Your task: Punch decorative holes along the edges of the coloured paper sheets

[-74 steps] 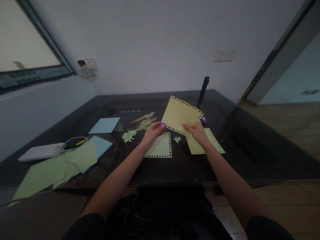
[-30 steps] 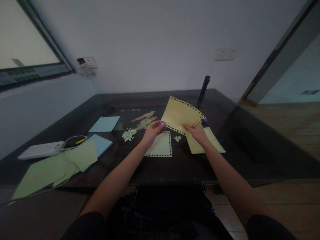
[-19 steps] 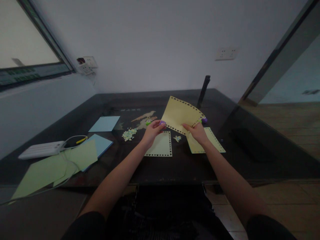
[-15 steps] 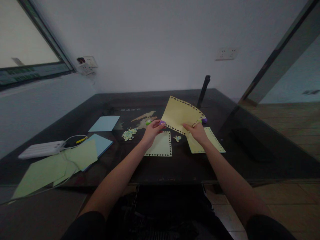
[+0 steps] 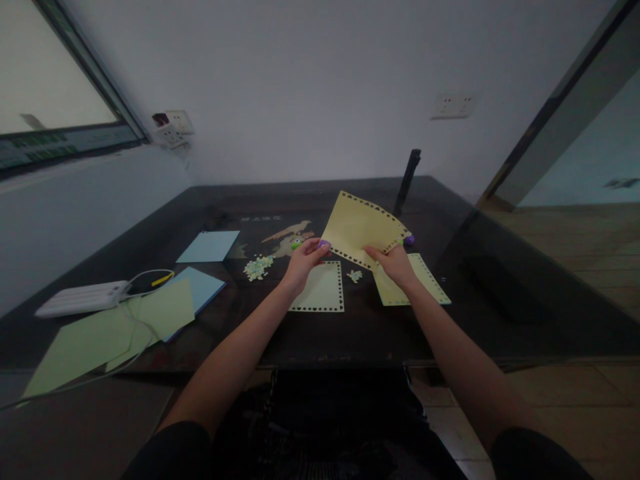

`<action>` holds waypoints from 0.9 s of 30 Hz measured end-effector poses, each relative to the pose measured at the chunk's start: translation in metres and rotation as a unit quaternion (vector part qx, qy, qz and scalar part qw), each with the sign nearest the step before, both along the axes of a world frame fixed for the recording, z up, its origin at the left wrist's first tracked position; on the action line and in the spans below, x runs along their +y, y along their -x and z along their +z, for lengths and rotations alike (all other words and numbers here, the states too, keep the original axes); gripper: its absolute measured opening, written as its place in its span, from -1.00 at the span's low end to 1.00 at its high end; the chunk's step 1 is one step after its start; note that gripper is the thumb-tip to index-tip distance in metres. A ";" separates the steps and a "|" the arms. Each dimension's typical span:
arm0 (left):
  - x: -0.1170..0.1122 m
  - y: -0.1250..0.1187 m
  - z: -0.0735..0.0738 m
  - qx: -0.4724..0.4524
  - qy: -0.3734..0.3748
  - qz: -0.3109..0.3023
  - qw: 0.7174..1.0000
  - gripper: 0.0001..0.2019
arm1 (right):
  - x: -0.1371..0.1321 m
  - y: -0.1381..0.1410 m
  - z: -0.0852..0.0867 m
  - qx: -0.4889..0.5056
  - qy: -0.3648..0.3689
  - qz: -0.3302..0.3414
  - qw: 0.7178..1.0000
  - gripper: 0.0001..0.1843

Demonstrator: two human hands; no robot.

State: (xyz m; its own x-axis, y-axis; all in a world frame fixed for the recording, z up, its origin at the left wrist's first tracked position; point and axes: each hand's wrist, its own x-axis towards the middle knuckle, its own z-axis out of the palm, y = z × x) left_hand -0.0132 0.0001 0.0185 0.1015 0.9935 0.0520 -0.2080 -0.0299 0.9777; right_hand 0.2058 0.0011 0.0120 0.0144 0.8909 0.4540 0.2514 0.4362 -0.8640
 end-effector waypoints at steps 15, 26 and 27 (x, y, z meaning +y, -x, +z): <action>0.004 0.000 -0.007 0.017 -0.032 0.011 0.999 -0.67 | -0.001 0.001 0.001 0.004 0.011 -0.002 1.000 -0.52; 0.007 0.000 -0.010 0.000 -0.053 0.013 0.999 -0.67 | 0.000 0.000 0.000 0.008 0.003 -0.013 1.000 -0.48; 0.006 -0.001 -0.010 -0.002 -0.053 0.012 0.999 -0.67 | -0.001 0.000 0.000 0.010 0.003 -0.016 1.000 -0.47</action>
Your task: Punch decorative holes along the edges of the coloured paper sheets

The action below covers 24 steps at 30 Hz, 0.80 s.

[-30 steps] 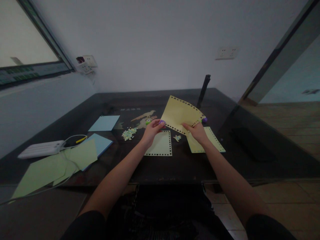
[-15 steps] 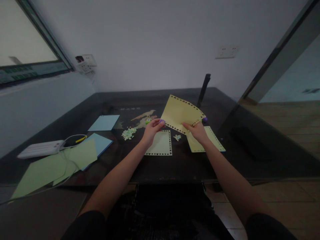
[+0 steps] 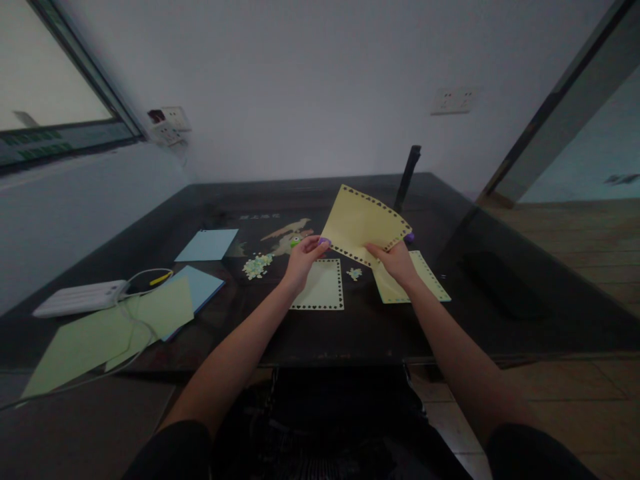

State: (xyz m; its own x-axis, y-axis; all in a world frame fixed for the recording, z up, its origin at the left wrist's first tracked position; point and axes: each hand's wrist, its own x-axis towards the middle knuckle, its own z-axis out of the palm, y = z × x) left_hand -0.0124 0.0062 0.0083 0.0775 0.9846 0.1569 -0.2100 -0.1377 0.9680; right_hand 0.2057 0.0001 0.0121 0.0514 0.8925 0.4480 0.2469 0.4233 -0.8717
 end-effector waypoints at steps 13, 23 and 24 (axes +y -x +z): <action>-0.013 -0.014 0.003 -0.022 0.027 -0.036 0.999 -0.68 | -0.025 -0.024 -0.002 -0.009 0.024 -0.025 0.999 -0.43; -0.022 -0.024 0.003 -0.013 0.034 -0.047 0.998 -0.71 | -0.036 -0.030 -0.005 -0.015 0.042 -0.058 0.997 -0.49; -0.023 -0.025 0.003 -0.010 0.035 -0.047 0.998 -0.71 | -0.037 -0.031 -0.006 -0.014 0.044 -0.060 0.997 -0.48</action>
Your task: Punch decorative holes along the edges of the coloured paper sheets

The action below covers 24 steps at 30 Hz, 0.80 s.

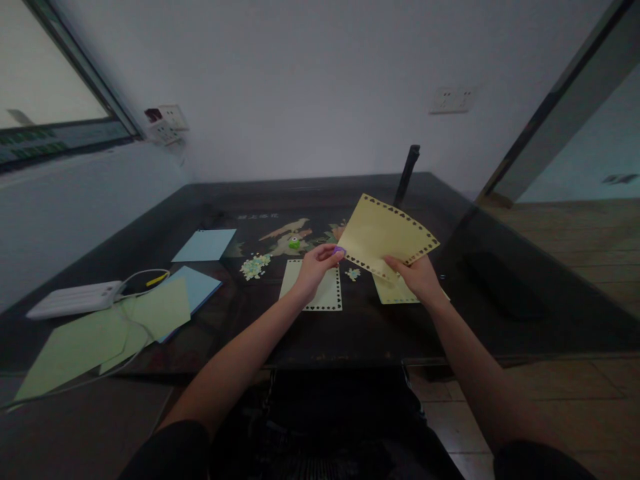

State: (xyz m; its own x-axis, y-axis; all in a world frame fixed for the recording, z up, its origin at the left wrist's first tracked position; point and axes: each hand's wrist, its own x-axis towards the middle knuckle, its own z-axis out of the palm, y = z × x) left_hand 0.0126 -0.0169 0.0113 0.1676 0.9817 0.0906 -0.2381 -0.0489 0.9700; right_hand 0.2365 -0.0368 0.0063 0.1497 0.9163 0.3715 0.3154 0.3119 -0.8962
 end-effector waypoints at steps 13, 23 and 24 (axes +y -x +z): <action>-0.004 -0.004 0.001 0.033 -0.027 0.007 0.999 -0.73 | 0.001 -0.004 -0.011 0.011 -0.013 -0.001 1.000 -0.43; -0.003 -0.004 0.000 0.038 -0.031 0.006 0.999 -0.74 | 0.003 -0.004 -0.014 0.002 -0.016 -0.002 1.000 -0.46; -0.003 -0.004 0.000 0.037 -0.031 0.006 0.999 -0.74 | 0.003 -0.005 -0.014 0.001 -0.016 -0.002 1.000 -0.46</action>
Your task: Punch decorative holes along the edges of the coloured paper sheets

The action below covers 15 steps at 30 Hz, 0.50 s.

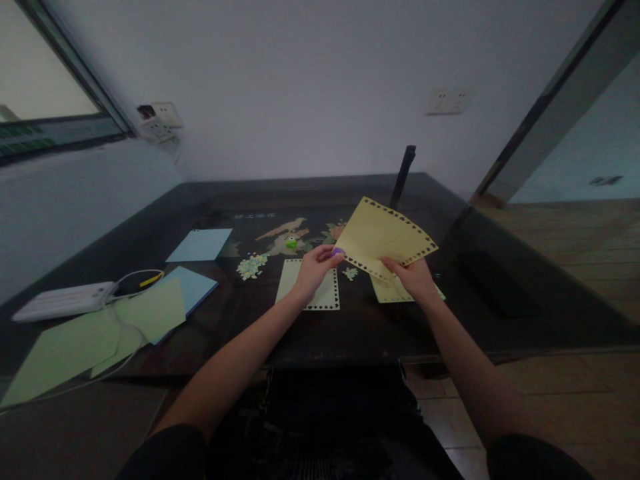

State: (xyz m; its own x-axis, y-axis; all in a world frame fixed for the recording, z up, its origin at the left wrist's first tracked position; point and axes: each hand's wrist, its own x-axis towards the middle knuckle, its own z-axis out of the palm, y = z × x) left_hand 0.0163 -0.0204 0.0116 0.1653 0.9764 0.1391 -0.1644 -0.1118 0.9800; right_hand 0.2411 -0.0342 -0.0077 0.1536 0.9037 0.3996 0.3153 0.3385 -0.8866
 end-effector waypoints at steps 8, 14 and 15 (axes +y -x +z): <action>0.000 0.000 -0.001 -0.007 0.003 0.002 1.000 -0.75 | -0.002 0.001 0.003 -0.003 -0.010 -0.003 1.000 -0.46; 0.000 -0.001 -0.002 -0.006 0.006 0.006 1.000 -0.73 | -0.002 0.000 0.001 -0.003 -0.009 0.001 1.000 -0.45; -0.001 -0.001 -0.002 -0.006 0.005 0.006 1.000 -0.72 | -0.002 0.000 0.001 -0.003 -0.008 0.001 1.000 -0.45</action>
